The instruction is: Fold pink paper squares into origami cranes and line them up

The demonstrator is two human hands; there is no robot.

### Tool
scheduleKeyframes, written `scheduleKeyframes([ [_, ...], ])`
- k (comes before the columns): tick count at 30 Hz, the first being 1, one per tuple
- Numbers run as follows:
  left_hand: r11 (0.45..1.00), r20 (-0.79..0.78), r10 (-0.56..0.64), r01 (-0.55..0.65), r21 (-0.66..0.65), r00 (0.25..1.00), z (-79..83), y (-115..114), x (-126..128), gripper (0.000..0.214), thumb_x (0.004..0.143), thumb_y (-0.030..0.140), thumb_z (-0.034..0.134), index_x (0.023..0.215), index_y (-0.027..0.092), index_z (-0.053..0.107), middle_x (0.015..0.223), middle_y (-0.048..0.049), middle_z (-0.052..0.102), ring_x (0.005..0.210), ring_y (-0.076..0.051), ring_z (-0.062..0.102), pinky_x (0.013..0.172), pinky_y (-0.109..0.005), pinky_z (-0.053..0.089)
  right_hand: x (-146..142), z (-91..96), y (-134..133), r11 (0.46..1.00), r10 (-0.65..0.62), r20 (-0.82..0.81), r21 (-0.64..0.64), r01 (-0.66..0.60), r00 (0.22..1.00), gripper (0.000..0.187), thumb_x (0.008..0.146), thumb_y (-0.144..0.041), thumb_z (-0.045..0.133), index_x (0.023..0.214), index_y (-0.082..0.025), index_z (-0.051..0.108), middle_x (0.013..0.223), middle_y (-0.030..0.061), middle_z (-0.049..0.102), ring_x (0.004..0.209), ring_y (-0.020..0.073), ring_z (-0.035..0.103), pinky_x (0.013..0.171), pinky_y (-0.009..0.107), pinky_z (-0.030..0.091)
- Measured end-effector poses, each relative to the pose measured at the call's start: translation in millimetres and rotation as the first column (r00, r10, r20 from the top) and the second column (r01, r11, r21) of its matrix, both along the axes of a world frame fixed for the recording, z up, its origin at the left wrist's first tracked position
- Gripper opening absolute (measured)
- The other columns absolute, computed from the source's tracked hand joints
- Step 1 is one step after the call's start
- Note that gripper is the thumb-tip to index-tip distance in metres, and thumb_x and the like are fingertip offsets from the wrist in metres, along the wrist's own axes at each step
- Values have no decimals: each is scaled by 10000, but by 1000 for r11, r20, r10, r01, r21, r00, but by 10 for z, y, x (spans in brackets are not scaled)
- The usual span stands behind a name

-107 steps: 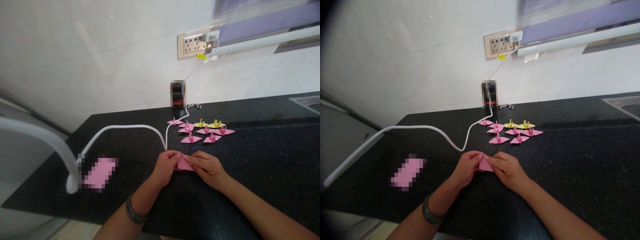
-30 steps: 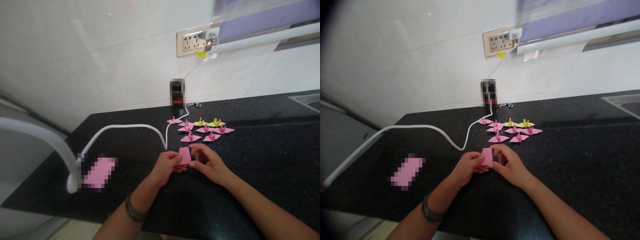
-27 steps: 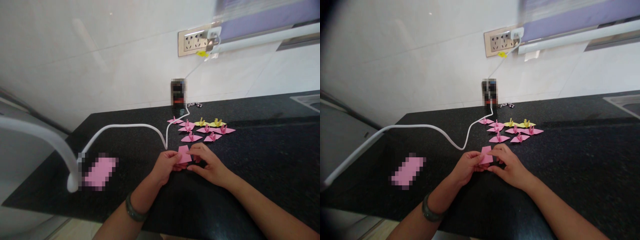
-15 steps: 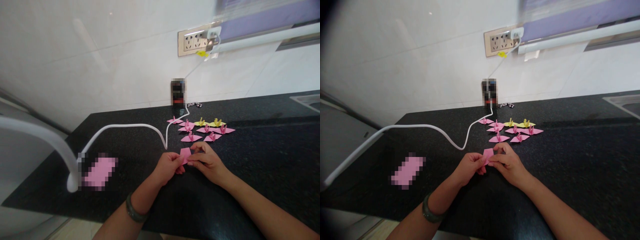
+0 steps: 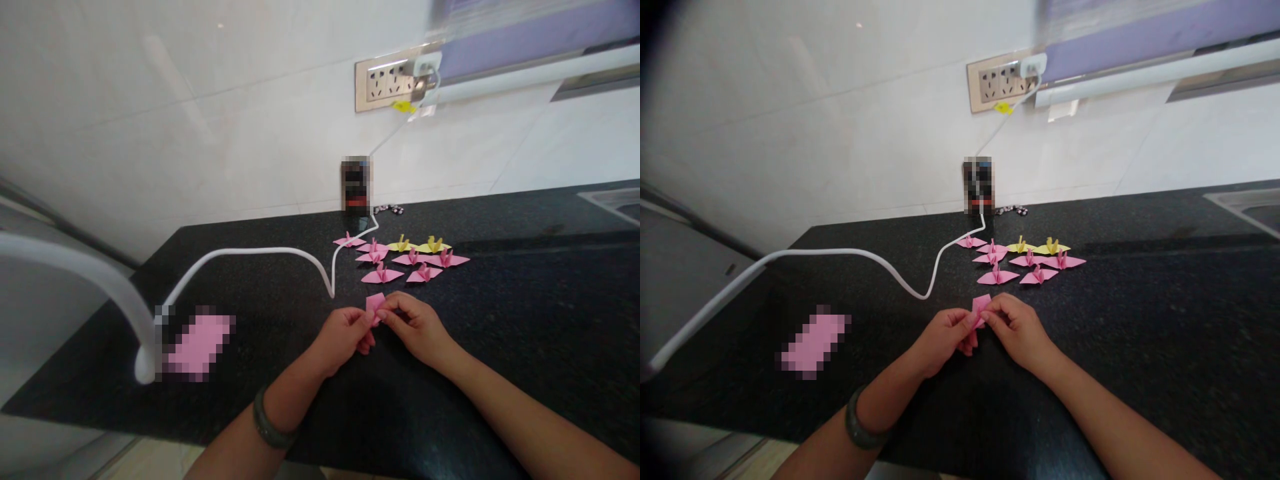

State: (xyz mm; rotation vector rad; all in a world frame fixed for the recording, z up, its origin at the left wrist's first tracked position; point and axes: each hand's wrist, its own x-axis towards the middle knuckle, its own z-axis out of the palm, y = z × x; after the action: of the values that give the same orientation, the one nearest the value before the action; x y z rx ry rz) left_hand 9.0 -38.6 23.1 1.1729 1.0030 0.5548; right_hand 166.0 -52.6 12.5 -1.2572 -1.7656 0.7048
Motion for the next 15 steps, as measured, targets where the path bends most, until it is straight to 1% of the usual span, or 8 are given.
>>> scheduleKeyframes([
  [4,1000,-23,-4,4,-10,1000,7,-10,2,326,662,419,529,725,99,551,544,-6,521,438,-65,463,450,-195,387,4,-5,-6,1000,0,-18,-11,0,1000,120,768,-250,485,706,-178,559,687,20,561,644,126,513,594,241,408],
  [7,1000,-68,13,-12,19,998,9,-14,9,308,671,410,519,718,108,555,544,-3,525,436,-68,463,458,-202,388,2,-11,-10,999,-16,-14,-43,16,1000,126,761,-267,494,699,-176,557,675,15,560,628,124,509,581,239,402],
  [10,990,-157,20,2,138,987,-4,-13,8,312,697,422,477,701,121,561,541,-1,524,439,-76,461,445,-197,368,-5,-24,-13,995,-48,-15,-87,46,999,145,756,-292,502,693,-170,550,644,9,549,592,118,496,551,234,390],
  [13,962,-230,20,44,268,973,-27,-12,0,335,724,433,428,694,131,569,533,3,517,444,-82,458,438,-194,348,-18,-37,-18,990,-82,-24,-121,78,996,180,755,-317,500,667,-165,537,595,-2,525,552,111,475,520,229,376],
  [15,946,-258,20,65,319,966,-39,-14,-3,342,738,432,404,695,136,571,529,6,512,451,-84,457,444,-194,345,-26,-42,-20,987,-97,-32,-135,92,995,194,752,-328,500,653,-165,532,581,-4,519,542,109,469,514,229,373],
])
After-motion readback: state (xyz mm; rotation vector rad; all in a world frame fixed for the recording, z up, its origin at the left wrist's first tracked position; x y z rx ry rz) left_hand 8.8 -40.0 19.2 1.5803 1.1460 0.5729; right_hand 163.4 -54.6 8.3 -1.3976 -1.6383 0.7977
